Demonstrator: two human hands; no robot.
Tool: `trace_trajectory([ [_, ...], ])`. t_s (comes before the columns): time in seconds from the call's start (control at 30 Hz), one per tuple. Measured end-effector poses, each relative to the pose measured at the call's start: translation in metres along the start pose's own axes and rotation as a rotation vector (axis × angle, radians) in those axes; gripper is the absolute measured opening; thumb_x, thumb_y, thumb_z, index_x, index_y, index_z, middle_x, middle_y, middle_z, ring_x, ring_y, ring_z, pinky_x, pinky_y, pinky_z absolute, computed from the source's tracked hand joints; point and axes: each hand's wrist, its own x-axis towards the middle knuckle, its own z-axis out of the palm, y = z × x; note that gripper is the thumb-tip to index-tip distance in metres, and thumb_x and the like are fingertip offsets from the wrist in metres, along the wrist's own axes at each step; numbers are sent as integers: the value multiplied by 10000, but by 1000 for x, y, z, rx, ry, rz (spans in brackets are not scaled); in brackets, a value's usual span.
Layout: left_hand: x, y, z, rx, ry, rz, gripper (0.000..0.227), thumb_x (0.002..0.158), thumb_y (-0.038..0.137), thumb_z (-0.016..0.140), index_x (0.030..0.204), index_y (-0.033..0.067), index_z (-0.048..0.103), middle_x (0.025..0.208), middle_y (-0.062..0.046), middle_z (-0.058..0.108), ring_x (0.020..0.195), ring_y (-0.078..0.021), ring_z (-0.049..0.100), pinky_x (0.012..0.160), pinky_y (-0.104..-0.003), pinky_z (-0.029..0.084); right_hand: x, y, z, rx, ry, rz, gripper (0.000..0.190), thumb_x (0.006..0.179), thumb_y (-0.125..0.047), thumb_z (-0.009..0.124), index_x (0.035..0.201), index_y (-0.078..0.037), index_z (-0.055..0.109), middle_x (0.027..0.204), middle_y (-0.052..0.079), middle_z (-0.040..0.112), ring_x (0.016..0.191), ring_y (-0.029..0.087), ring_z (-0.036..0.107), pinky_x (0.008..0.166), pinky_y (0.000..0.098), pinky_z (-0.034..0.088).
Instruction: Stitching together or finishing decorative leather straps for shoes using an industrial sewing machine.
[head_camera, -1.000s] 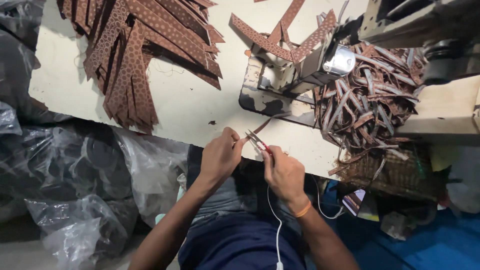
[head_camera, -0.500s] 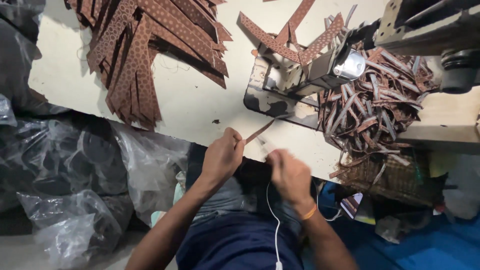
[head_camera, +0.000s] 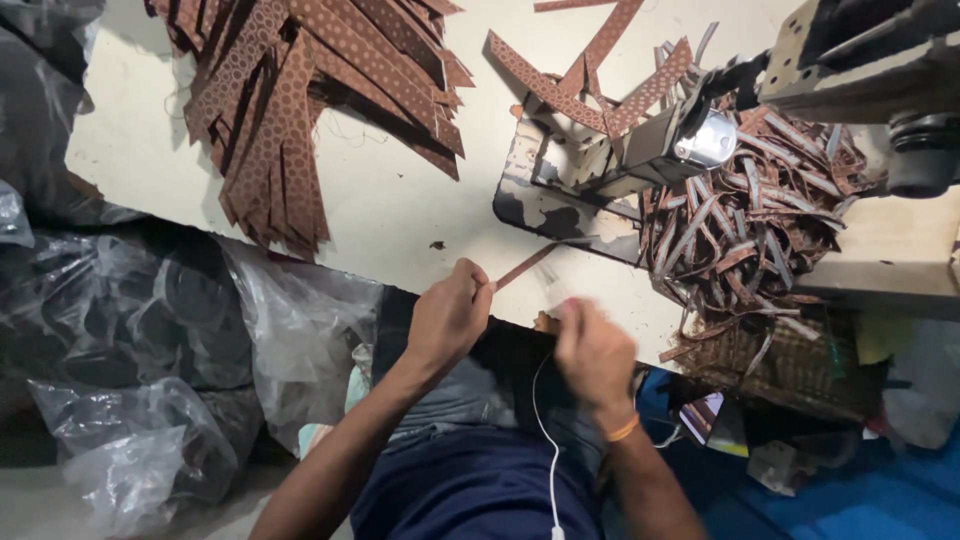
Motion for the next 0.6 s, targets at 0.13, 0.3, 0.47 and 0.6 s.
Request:
trace_trajectory([
  [0.13, -2, 0, 2, 7, -10, -11, 177, 946, 220, 652, 992, 63, 583, 711, -169, 692, 688, -407, 677, 610, -527, 503, -2, 3, -6, -90, 16, 179, 124, 1008, -206, 641, 988, -94, 692, 734, 141, 696, 613, 324, 668, 564, 426, 507],
  [0.3, -3, -2, 5, -3, 4, -10, 188, 950, 234, 658, 976, 64, 583, 709, -163, 688, 687, -406, 676, 606, -526, 502, 4, 6, -6, 1, -6, 192, 127, 1011, -199, 623, 982, -91, 682, 753, 128, 703, 639, 324, 677, 578, 424, 514],
  [0.47, -2, -2, 4, -25, 52, 57, 189, 947, 236, 664, 964, 65, 585, 710, -154, 682, 683, -398, 675, 590, -512, 505, 2, 4, -7, -132, -41, 90, 119, 975, -194, 653, 933, -85, 678, 663, 143, 641, 577, 352, 627, 542, 458, 477],
  [0.6, -6, -3, 3, -16, 37, 32, 180, 946, 229, 662, 976, 68, 589, 703, -154, 683, 676, -399, 672, 591, -516, 499, 8, -8, -14, -59, 91, 135, 86, 1016, -146, 633, 1007, -71, 675, 728, 143, 652, 605, 338, 626, 549, 430, 480],
])
